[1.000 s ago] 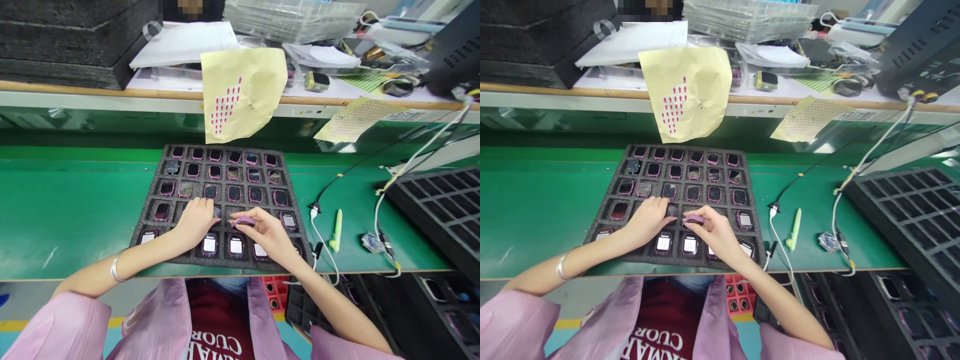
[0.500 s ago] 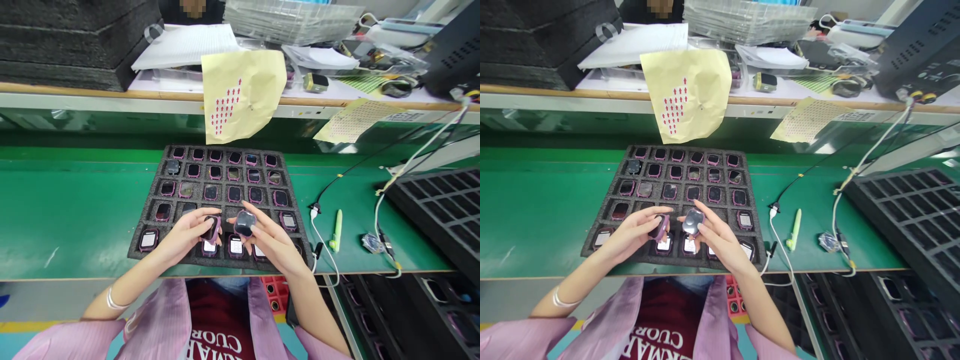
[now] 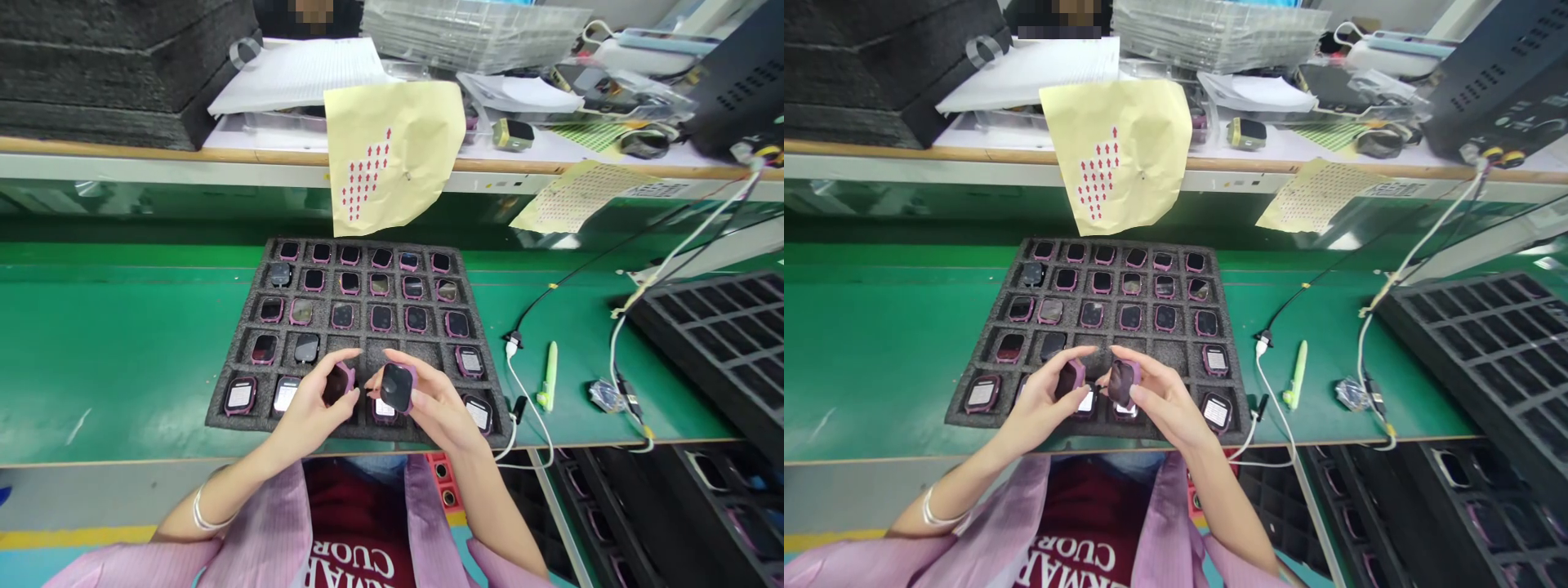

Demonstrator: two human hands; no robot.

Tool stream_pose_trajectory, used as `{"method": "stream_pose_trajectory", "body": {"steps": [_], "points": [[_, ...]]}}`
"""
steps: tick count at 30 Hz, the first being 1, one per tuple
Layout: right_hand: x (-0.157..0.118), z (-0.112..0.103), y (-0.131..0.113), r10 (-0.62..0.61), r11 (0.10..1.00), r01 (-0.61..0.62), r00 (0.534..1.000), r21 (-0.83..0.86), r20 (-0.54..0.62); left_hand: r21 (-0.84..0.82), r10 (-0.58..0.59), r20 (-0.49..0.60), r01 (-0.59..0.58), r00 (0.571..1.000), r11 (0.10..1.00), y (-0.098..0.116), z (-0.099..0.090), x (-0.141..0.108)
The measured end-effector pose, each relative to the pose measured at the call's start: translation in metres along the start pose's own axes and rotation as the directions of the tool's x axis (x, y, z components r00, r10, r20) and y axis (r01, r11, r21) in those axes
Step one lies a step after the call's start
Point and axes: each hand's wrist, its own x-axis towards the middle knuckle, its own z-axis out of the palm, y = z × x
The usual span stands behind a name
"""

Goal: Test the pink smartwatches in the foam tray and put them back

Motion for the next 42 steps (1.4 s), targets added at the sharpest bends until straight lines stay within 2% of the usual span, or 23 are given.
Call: {"method": "stream_pose_trajectory", "body": {"steps": [3,9,14,17,22,31,42], "points": [[-0.001,0.001,0.002,-0.002,0.998,0.001,1.0,0.067,0.007,0.076,0.024,-0.018,-0.023,1.0,0.997,-0.001,0.002,-0.002],[-0.003,0.0,0.003,0.002,0.998,-0.001,1.0,0.07,-0.006,0.077,0.018,-0.01,-0.017,1.0,0.997,-0.006,0.008,-0.005],[-0.004,-0.001,0.004,0.006,0.999,-0.003,0.997,0.039,-0.075,0.206,0.091,-0.015,-0.086,0.996,0.975,-0.008,0.007,-0.003],[-0.005,0.001,0.004,0.01,1.0,-0.008,0.992,0.018,-0.123,0.251,0.088,0.019,-0.09,0.996,0.964,-0.009,0.006,-0.003],[-0.006,0.004,0.002,0.006,1.0,-0.007,0.992,-0.01,-0.126,0.22,0.088,0.003,-0.086,0.996,0.972,-0.008,0.004,-0.006],[-0.009,0.002,0.001,-0.009,0.999,0.004,0.994,-0.048,-0.112,0.179,0.149,0.024,-0.151,0.989,0.972,-0.001,0.0,-0.013],[-0.01,0.002,0.003,0.017,0.995,-0.029,0.992,-0.095,-0.124,0.165,0.099,-0.011,-0.096,0.995,0.982,-0.011,0.004,-0.004]]}}
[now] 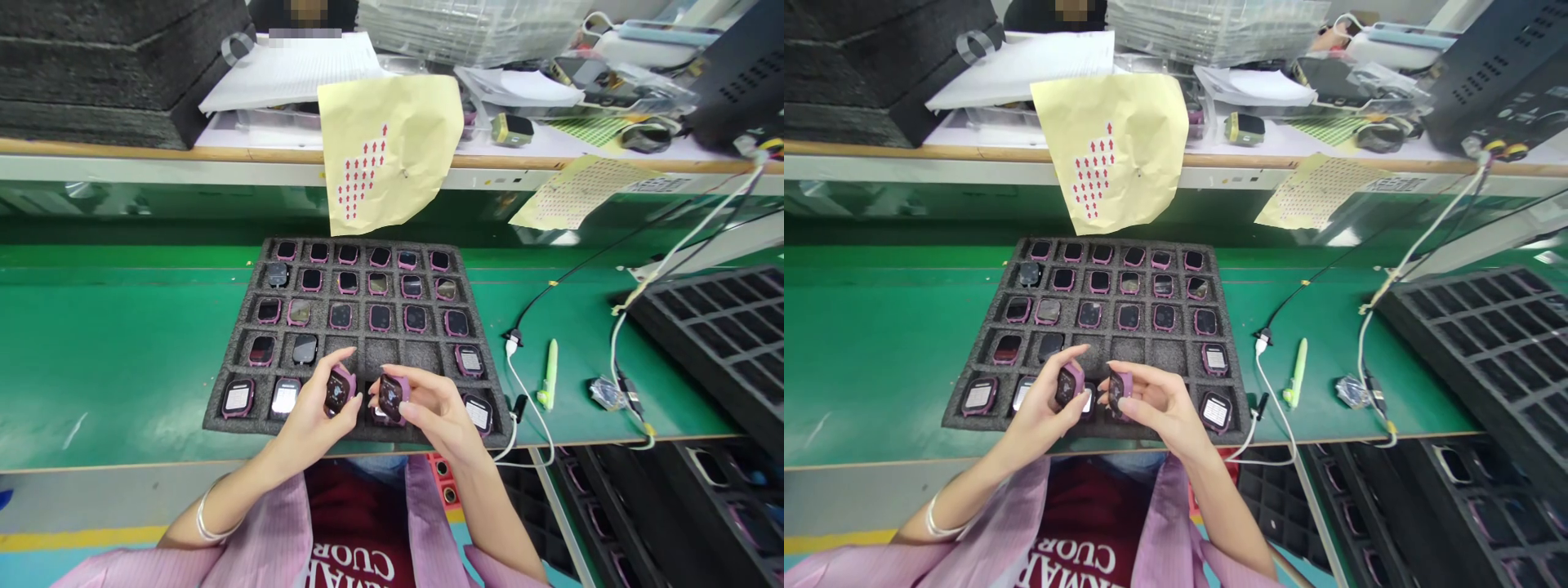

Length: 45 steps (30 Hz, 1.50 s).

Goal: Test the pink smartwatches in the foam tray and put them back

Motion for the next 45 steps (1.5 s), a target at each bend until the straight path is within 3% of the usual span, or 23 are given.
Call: {"method": "stream_pose_trajectory", "body": {"steps": [16,24,28,32,36,41,45], "points": [[-0.001,0.002,0.001,0.002,0.999,-0.004,0.999,-0.04,-0.048,0.021,0.055,0.009,-0.055,0.998,0.998,-0.001,-0.003,-0.002],[-0.009,0.002,-0.002,-0.008,1.0,0.008,1.0,-0.001,0.014,-0.009,0.171,-0.042,-0.172,0.984,0.985,-0.001,-0.004,-0.01],[-0.006,0.002,-0.001,0.014,1.0,-0.014,1.0,-0.026,0.008,-0.03,0.045,-0.051,-0.046,0.998,0.998,-0.004,-0.001,-0.008],[-0.002,0.001,-0.002,0.029,0.999,-0.029,0.999,-0.022,0.034,-0.24,-0.101,0.013,0.101,0.995,0.966,-0.006,0.0,-0.004],[-0.001,-0.001,-0.003,0.055,0.998,-0.055,0.999,0.009,-0.002,-0.48,-0.129,0.127,0.174,0.984,0.86,-0.005,-0.005,0.0],[-0.003,-0.001,0.0,0.087,0.996,-0.083,0.99,0.045,-0.11,-0.64,-0.193,0.197,0.275,0.961,0.718,-0.002,-0.011,0.002],[-0.005,0.004,0.004,0.068,0.996,-0.061,0.988,0.059,-0.141,-0.646,-0.197,0.18,0.267,0.964,0.715,0.001,-0.011,0.0]]}}
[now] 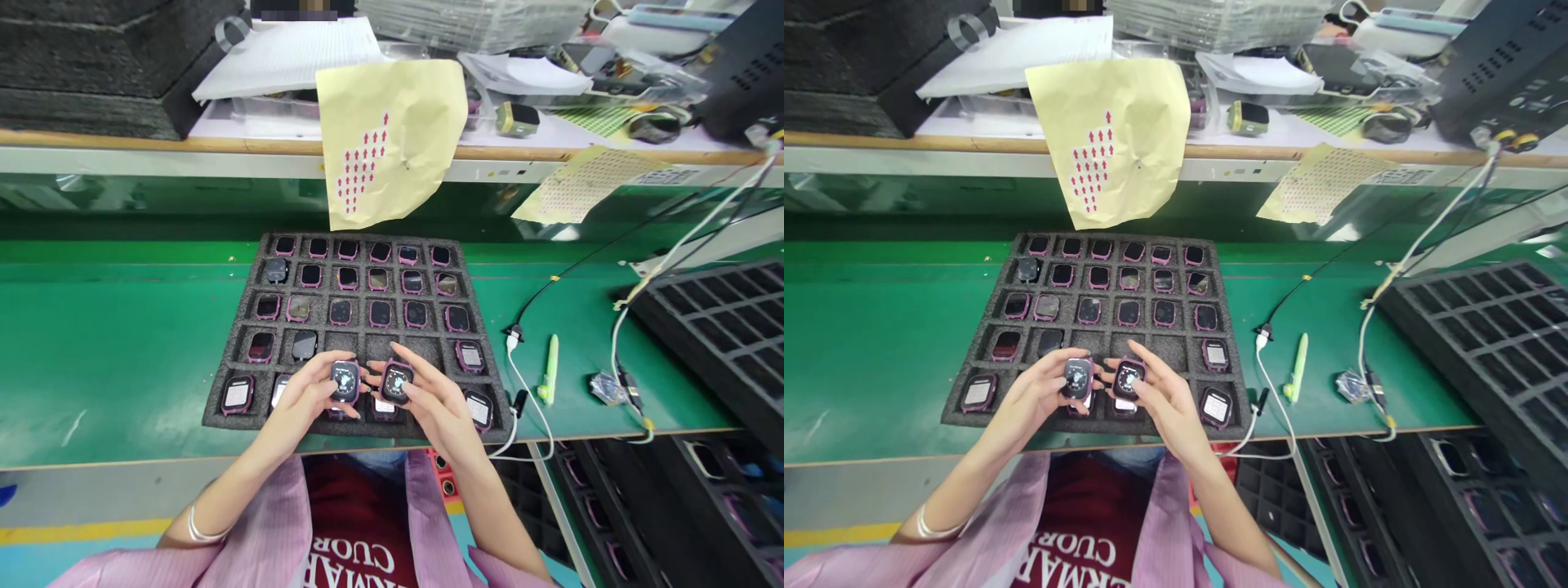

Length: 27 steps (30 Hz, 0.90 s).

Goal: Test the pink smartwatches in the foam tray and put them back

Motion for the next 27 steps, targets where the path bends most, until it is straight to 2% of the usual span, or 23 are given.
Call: {"method": "stream_pose_trajectory", "body": {"steps": [10,18,27], "points": [[-0.0004,0.0021,0.0047,-0.099,0.994,0.099,0.995,-0.053,0.002,0.119,0.094,-0.014,-0.092,0.995,0.989,-0.0011,0.0054,-0.0057],[-0.0034,0.0079,0.0029,-0.142,0.98,0.132,0.988,-0.152,-0.06,0.152,0.101,-0.006,-0.099,0.995,0.983,-0.0032,0.0087,-0.0038],[-0.0088,0.0015,0.0023,-0.111,0.993,0.113,0.993,-0.046,0.028,0.178,0.102,-0.025,-0.096,0.994,0.979,-0.0056,0.0095,-0.002]]}}
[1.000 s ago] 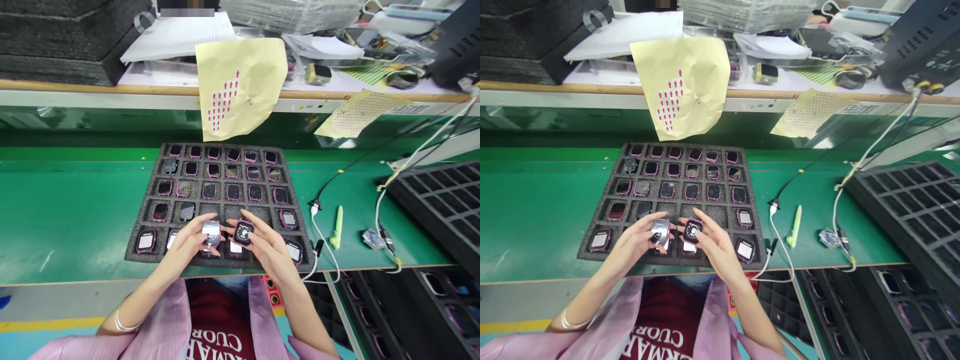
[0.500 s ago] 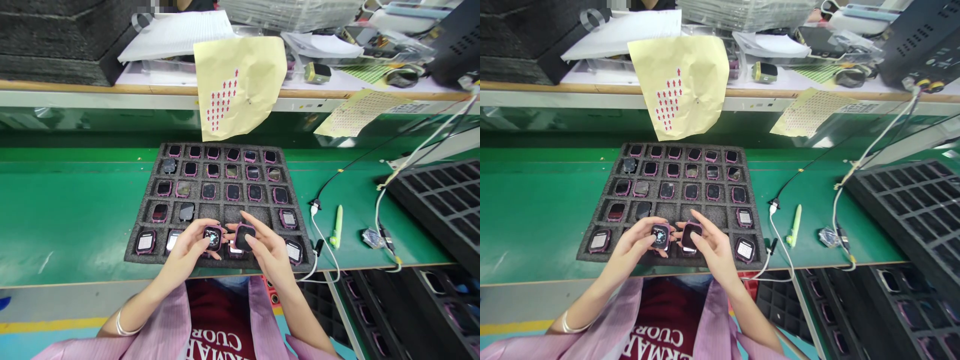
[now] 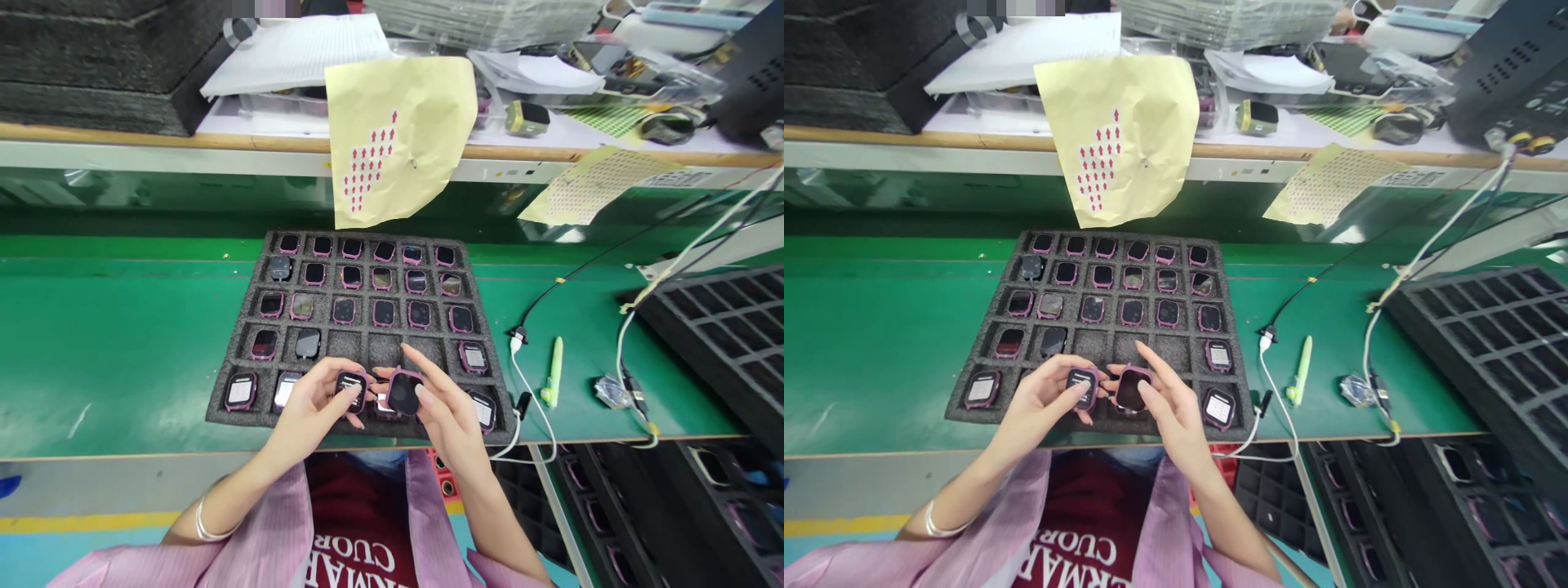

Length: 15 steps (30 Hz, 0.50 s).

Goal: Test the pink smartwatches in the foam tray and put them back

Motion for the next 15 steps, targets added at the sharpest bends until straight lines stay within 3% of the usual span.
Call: {"method": "stream_pose_trajectory", "body": {"steps": [9,15], "points": [[-0.005,-0.006,-0.004,0.062,0.996,-0.068,0.993,0.06,0.096,-0.059,0.036,0.07,-0.032,0.997,0.998,0.001,-0.004,0.0],[-0.003,-0.013,-0.006,0.114,0.993,-0.116,0.988,0.009,0.102,0.043,0.003,0.09,-0.007,0.996,0.999,0.013,-0.009,0.003]]}}
